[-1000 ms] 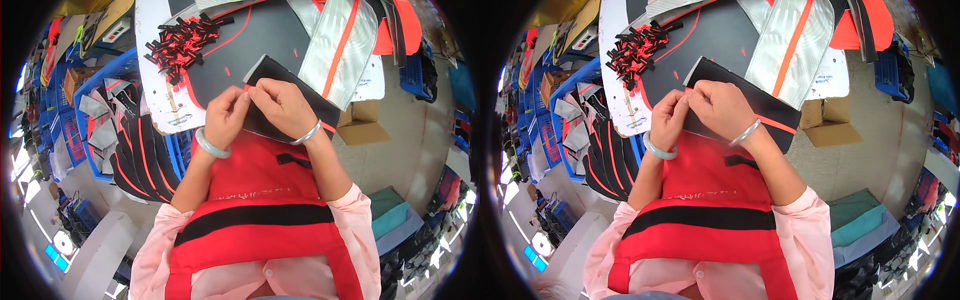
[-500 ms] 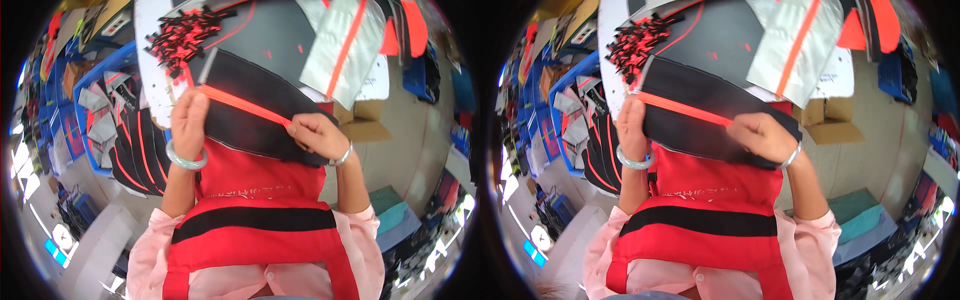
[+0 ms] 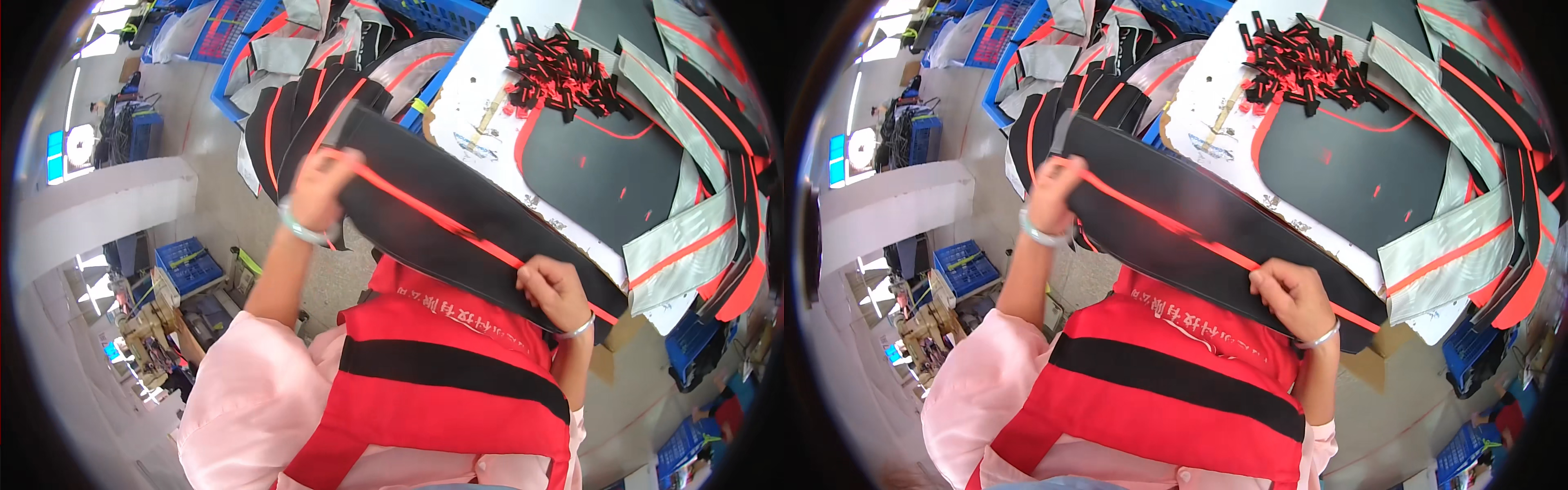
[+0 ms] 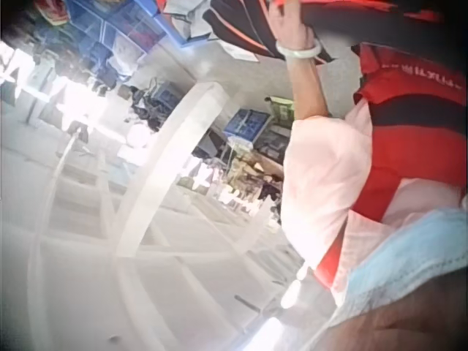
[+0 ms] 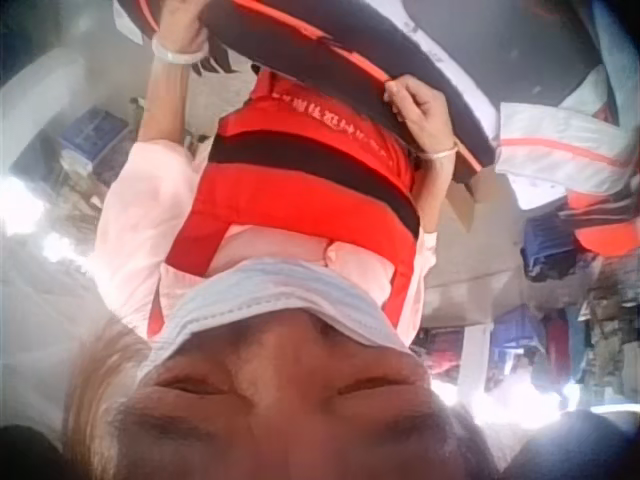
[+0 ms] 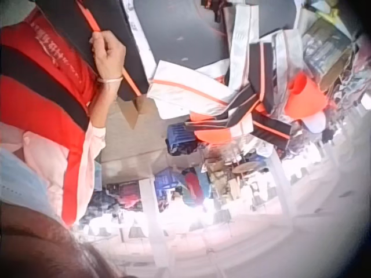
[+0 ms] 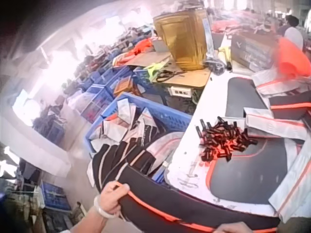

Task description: The person repeatedly picks up black fabric pieces with red stripes and small red plastic clips from a table. They insert the clips into the edges of the fabric pieces by hand and then place the assembled items into a blue crate. The process is repetitive and involves handling multiple identical units.

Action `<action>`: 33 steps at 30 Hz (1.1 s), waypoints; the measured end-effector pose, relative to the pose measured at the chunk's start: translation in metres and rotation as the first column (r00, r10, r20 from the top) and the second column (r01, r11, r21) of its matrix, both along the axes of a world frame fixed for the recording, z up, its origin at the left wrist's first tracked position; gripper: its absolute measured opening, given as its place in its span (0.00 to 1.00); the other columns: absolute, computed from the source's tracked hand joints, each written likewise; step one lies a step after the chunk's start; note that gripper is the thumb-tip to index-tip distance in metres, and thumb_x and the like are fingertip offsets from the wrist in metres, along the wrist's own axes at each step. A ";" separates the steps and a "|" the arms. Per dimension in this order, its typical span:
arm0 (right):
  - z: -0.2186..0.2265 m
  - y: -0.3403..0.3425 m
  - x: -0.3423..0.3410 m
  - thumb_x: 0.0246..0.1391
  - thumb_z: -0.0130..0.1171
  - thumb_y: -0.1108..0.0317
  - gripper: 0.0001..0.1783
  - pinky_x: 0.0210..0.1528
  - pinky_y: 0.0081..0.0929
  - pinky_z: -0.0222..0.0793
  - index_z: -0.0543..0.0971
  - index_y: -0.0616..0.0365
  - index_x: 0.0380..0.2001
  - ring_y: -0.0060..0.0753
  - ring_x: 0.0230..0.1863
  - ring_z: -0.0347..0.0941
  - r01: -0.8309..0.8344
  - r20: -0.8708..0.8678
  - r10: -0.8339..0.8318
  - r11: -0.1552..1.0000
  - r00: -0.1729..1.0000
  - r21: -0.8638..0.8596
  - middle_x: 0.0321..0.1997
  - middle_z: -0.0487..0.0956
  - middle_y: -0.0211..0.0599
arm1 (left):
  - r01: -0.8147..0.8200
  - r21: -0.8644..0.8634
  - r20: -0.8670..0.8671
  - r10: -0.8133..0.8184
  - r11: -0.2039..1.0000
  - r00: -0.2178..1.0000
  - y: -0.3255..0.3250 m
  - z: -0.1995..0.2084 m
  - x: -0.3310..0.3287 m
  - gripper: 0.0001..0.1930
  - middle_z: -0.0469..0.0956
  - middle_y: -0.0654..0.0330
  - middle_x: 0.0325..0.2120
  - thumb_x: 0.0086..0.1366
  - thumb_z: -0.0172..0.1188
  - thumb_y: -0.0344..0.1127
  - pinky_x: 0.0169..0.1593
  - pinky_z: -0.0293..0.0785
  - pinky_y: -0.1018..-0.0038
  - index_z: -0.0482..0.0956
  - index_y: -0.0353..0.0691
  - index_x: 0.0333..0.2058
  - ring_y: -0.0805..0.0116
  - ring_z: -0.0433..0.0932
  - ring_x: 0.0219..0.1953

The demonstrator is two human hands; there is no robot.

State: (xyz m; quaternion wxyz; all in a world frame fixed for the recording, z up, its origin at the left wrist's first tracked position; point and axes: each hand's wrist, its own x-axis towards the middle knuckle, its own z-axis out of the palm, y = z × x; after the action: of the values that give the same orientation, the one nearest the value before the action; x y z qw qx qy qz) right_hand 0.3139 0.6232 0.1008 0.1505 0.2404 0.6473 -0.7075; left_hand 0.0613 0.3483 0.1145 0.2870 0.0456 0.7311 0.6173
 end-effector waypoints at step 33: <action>-0.003 -0.001 -0.005 0.56 0.60 0.69 0.07 0.30 0.23 0.67 0.78 0.62 0.32 0.26 0.25 0.71 0.071 -0.065 -0.041 0.823 0.997 0.564 0.27 0.77 0.35 | 0.049 -0.863 -0.263 -0.529 0.503 0.807 -0.109 -0.189 -0.092 0.26 0.76 0.51 0.51 0.59 0.65 0.49 0.56 0.70 0.60 0.76 0.45 0.53 0.50 0.74 0.54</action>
State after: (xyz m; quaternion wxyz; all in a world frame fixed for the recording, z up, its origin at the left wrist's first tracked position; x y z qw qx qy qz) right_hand 0.3087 0.6225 0.0983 0.0353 0.2754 0.8241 -0.4937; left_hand -0.0302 0.2390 -0.0750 0.1787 0.1899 0.9594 0.1078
